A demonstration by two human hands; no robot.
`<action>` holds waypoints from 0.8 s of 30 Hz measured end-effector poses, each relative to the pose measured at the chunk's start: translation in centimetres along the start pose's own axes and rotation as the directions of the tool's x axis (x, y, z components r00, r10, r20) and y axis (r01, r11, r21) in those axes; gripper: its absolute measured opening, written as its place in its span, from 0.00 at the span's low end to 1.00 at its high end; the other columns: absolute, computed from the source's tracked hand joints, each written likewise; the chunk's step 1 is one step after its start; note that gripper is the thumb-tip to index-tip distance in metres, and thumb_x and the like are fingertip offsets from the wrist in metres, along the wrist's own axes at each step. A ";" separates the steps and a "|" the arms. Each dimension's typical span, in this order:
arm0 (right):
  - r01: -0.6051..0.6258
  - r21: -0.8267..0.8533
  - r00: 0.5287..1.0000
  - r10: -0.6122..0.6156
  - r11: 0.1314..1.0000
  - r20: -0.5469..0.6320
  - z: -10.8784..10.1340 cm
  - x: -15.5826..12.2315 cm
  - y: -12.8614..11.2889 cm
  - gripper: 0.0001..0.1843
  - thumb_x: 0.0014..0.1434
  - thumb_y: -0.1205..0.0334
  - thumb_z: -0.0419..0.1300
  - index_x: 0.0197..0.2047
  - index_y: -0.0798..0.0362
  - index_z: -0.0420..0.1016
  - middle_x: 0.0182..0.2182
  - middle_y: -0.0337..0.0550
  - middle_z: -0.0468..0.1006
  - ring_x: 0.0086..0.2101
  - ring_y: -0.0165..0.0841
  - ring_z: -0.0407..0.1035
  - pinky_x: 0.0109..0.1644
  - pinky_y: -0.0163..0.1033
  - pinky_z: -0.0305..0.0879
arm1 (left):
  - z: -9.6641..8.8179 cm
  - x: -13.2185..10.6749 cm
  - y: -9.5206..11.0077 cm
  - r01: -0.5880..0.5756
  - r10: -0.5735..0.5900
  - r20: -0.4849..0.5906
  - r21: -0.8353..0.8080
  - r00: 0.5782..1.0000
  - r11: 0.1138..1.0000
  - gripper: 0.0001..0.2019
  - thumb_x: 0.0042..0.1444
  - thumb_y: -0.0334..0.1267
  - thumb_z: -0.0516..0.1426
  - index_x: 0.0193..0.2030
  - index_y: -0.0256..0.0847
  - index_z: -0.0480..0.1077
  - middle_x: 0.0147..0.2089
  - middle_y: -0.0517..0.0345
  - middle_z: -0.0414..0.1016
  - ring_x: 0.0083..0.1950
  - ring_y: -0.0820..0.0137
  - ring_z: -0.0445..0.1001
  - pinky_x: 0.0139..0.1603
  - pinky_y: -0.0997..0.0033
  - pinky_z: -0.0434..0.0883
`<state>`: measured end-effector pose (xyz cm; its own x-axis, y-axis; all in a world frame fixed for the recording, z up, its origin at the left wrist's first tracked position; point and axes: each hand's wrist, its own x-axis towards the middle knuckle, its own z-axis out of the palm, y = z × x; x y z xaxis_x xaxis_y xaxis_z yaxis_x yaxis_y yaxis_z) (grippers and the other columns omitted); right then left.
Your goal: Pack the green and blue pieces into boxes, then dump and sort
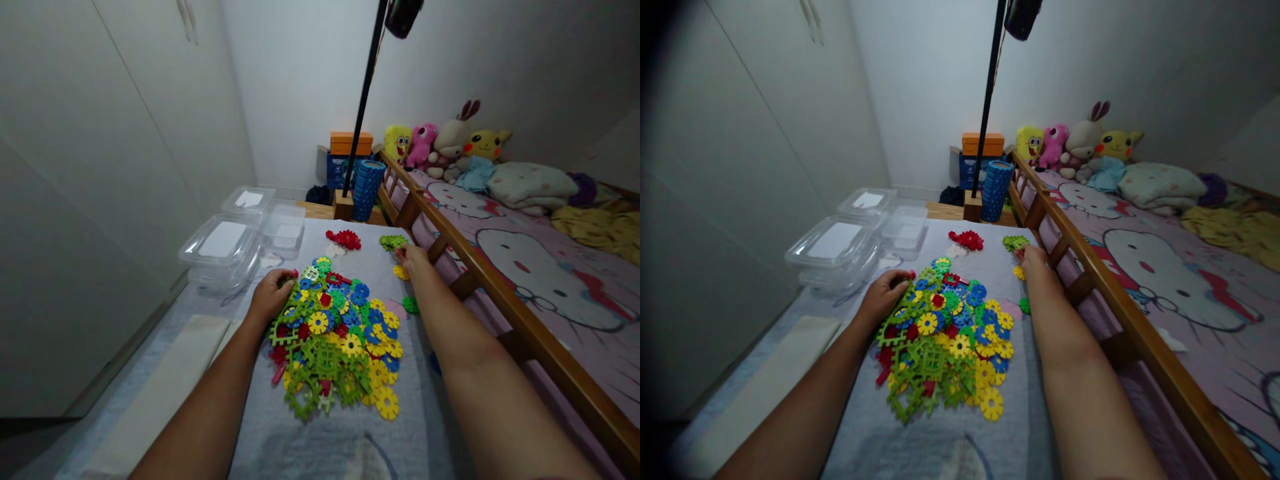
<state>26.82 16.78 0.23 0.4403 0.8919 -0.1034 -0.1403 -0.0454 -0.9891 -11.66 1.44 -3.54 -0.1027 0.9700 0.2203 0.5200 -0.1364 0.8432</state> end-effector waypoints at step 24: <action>-0.068 -0.049 0.987 0.074 0.996 0.142 0.9 -12.0 0.1 0.11 0.44 0.68 0.60 0.35 0.52 0.71 0.30 0.38 0.77 0.25 0.26 0.70 0.27 0.30 0.66 | 0.0 -0.1 0.2 -0.009 0.009 -0.002 -0.011 1.000 1.000 0.12 0.53 0.41 0.56 0.42 0.42 0.76 0.46 0.53 0.79 0.48 0.62 0.76 0.57 0.58 0.71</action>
<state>20.70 6.52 1.43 0.2984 0.9408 -0.1607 -0.1261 -0.1280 -0.9837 -11.59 1.36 -3.40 -0.1001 0.9684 0.2285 0.5115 -0.1470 0.8467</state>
